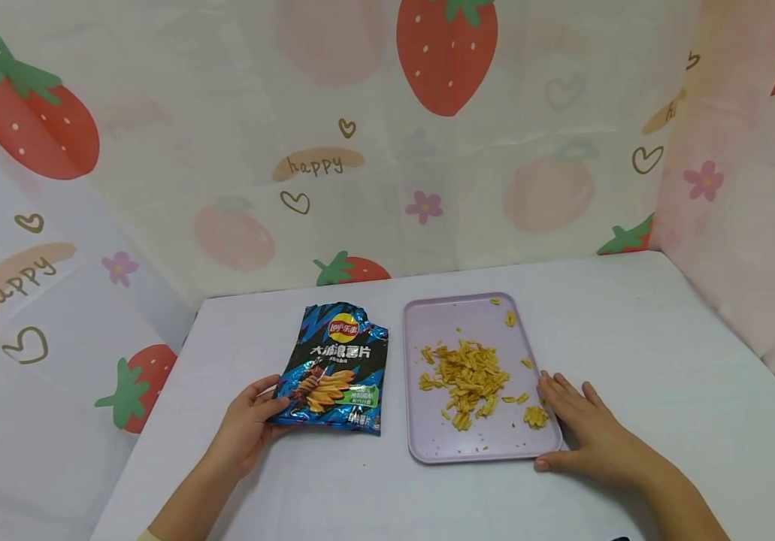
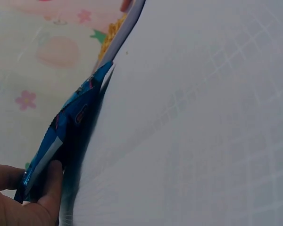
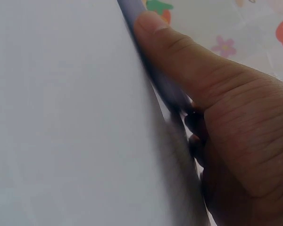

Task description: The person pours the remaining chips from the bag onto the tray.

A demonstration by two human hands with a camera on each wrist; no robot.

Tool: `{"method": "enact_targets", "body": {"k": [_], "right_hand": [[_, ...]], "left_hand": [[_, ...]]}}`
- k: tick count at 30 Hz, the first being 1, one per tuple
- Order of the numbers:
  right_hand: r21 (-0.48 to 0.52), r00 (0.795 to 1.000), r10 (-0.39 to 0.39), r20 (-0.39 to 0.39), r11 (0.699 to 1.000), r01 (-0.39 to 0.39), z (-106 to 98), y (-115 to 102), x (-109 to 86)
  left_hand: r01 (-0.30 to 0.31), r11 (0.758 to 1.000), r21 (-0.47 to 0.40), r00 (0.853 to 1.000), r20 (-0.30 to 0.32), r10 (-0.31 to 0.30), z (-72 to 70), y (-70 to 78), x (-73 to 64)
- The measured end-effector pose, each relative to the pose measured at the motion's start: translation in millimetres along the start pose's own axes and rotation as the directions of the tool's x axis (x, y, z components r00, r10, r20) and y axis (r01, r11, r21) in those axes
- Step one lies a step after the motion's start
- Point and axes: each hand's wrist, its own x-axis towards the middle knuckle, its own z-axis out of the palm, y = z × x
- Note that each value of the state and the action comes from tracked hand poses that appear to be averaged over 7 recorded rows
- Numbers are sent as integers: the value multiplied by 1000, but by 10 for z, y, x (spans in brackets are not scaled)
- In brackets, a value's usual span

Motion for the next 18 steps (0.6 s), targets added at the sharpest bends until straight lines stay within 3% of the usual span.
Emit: {"method": "enact_targets", "body": {"k": [8,18], "right_hand": [[11,999,34,26,999,-35,9,2,9],[-15,1000,1,6,1000,-1,19,25,1]], "left_hand": [[-2,999,38,1000,1,2,-12,-29,-7],[-28,998,60,999,36,26,-49,-60,-7]]}}
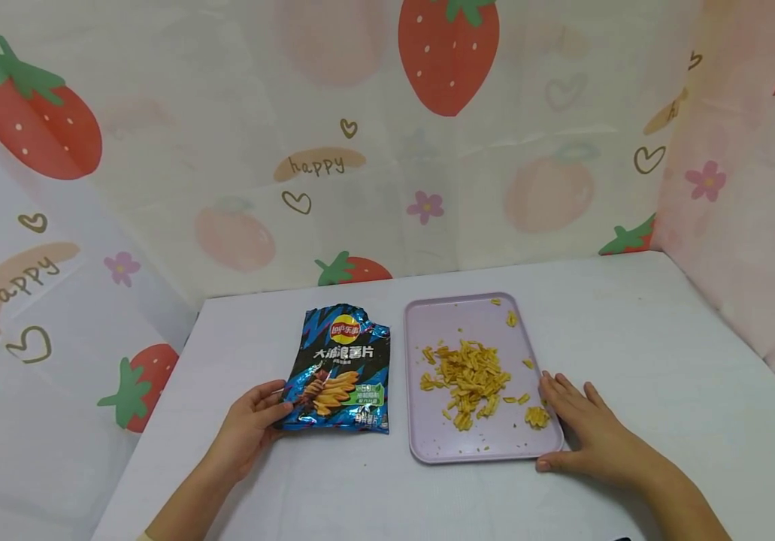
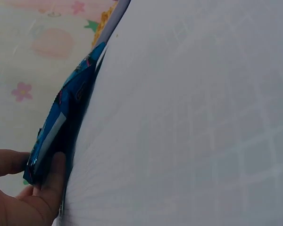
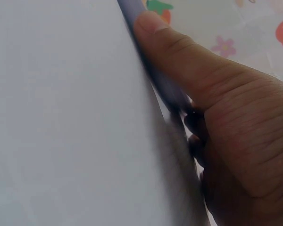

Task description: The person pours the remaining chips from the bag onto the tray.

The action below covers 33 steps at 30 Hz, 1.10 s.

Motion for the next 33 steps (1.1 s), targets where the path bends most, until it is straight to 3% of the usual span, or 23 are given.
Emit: {"method": "enact_targets", "body": {"k": [7,14,20,28,33], "right_hand": [[4,1000,-19,1,1000,19,-2,7,32],[25,1000,-13,-2,1000,13,-31,48,6],[-3,1000,-10,-2,1000,10,-65,57,-72],[-12,1000,16,16,1000,-16,-203,44,-104],[-38,1000,-20,-7,999,20,-270,52,-111]], "left_hand": [[-3,989,148,1000,-18,6,-51,-26,-25],[-34,933,358,998,-31,48,-46,-28,-63],[-49,944,327,998,40,38,-45,-2,-89],[-59,924,378,998,46,44,-103,14,-110],[-87,920,382,996,65,67,-167,36,-117]]}}
